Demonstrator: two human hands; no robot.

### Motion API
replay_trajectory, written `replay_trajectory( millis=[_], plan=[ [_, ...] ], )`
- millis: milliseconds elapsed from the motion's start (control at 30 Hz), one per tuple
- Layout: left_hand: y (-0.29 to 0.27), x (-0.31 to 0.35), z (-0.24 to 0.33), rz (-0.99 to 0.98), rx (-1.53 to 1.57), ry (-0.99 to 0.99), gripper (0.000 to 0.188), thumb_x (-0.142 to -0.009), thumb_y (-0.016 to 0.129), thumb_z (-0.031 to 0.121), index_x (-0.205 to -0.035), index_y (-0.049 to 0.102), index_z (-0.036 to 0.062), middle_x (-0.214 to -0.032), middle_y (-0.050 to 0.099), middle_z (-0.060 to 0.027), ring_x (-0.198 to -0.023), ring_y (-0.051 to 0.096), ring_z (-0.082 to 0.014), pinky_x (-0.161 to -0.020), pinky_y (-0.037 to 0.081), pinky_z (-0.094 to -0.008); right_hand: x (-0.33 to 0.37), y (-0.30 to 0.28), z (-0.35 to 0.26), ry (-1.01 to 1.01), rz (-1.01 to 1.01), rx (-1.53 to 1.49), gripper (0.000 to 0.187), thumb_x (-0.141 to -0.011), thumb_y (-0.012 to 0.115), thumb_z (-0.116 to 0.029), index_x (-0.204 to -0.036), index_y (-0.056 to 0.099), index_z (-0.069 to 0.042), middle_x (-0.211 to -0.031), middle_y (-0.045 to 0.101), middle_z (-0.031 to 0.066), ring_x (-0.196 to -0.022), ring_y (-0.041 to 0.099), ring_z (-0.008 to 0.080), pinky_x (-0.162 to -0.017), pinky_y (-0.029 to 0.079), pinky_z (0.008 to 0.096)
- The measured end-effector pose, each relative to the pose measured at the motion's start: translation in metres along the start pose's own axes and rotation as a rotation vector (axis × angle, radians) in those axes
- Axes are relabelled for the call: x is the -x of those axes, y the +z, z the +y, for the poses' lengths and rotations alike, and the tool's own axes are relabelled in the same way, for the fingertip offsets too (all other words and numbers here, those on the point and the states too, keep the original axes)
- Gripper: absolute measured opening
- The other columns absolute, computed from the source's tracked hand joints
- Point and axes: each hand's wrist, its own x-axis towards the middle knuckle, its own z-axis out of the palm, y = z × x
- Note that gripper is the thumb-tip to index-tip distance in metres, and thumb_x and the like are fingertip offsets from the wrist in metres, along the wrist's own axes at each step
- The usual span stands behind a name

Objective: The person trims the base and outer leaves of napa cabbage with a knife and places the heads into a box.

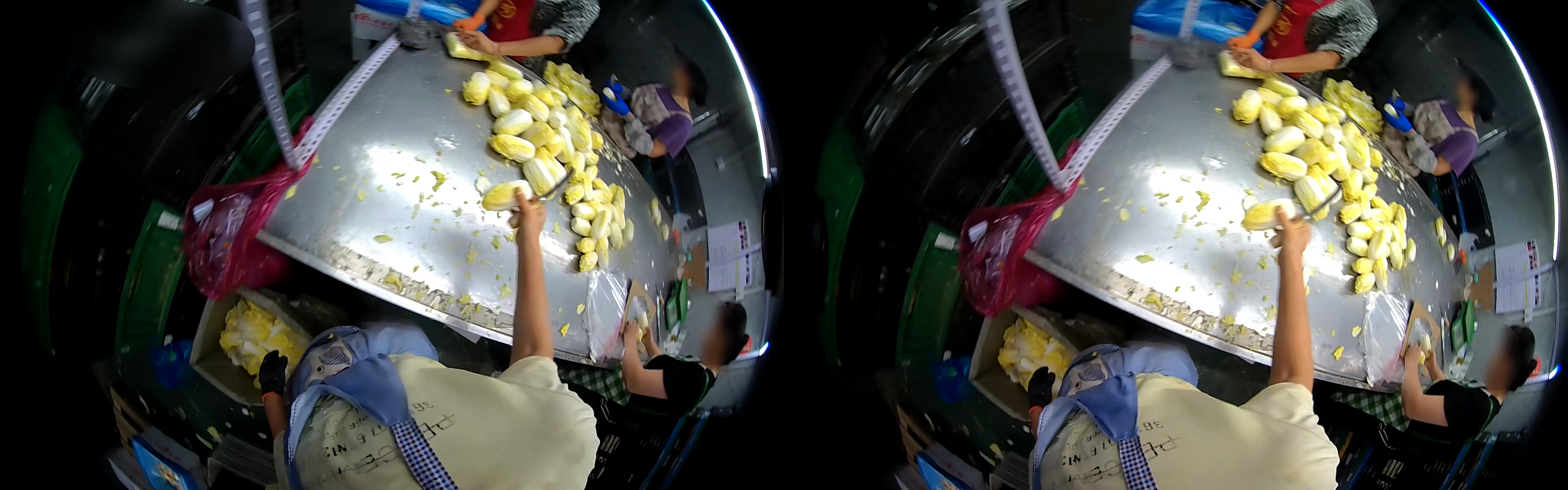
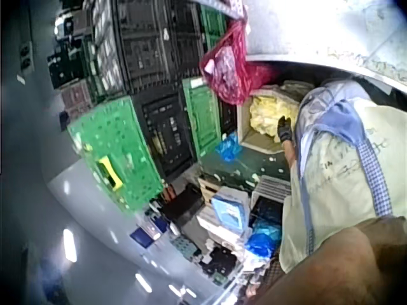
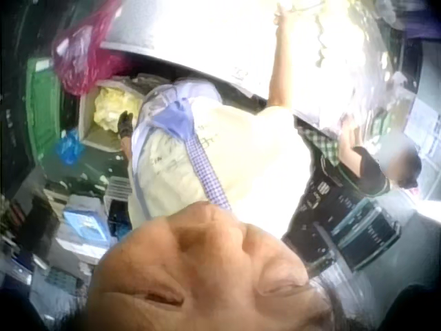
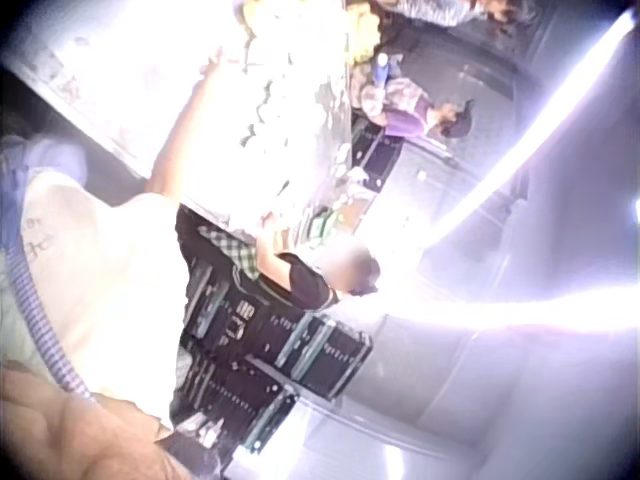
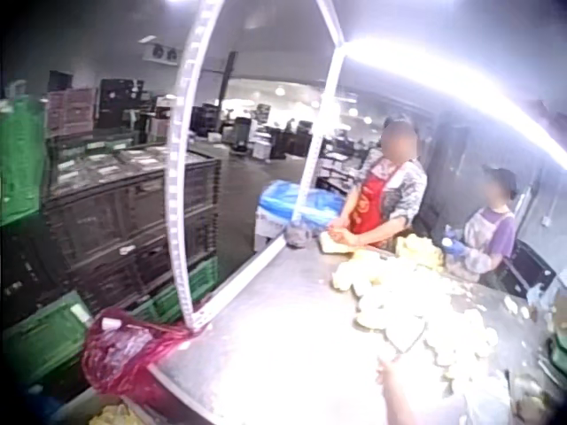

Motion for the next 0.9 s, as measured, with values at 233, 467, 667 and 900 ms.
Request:
replay_trajectory(
  millis=[233, 467, 667, 900],
  plan=[
    [0.02, -0.013, -0.023, -0.107, -0.047, -0.008, 0.039, -0.078, 0.062, 0.023, -0.109, 0.056, 0.0009, -0.11, 0.058, -0.0136, -0.103, 0.054, -0.0253, -0.09, 0.04, -0.0335, -0.158, -0.205, 0.074, -0.261, 0.8, 1.034, 0.046, -0.068, 0.072, -0.038, -0.064, 0.054, 0.005, -0.067, 0.06, 0.017, -0.057, 0.056, 0.0326, -0.056, 0.045, 0.0424],
    [0.022, -0.012, 0.074, -0.118, -0.362, 0.082, 0.038, -0.077, 0.061, 0.027, -0.107, 0.058, 0.004, -0.105, 0.06, -0.0138, -0.1, 0.055, -0.0264, -0.087, 0.041, -0.0342, -0.223, -0.181, 0.135, -0.476, 0.072, 0.769, 0.063, -0.065, 0.076, -0.029, -0.106, 0.043, 0.007, -0.112, 0.053, 0.0211, -0.098, 0.054, 0.0298, -0.081, 0.043, 0.0378],
    [0.006, 0.003, 0.081, -0.027, -0.292, 0.106, 0.04, -0.076, 0.062, 0.032, -0.105, 0.057, 0.0053, -0.102, 0.06, -0.0118, -0.093, 0.058, -0.0248, -0.081, 0.045, -0.0336, -0.194, -0.097, 0.09, -0.105, -0.059, 0.967, 0.065, -0.057, 0.078, -0.023, -0.105, 0.042, 0.002, -0.095, 0.058, 0.0209, -0.087, 0.057, 0.036, -0.075, 0.045, 0.0412],
    [0.022, 0.008, 0.096, 0.319, 0.25, 0.056, 0.047, -0.072, 0.069, 0.02, -0.113, 0.052, 0.0046, -0.102, 0.059, -0.0099, -0.088, 0.058, -0.0186, -0.079, 0.046, -0.0305, -0.123, -0.089, 0.089, 0.085, -0.156, 0.445, 0.041, -0.061, 0.077, -0.017, -0.084, 0.047, -0.003, -0.074, 0.054, 0.008, -0.06, 0.053, 0.0153, -0.046, 0.042, 0.0277]
  ],
)
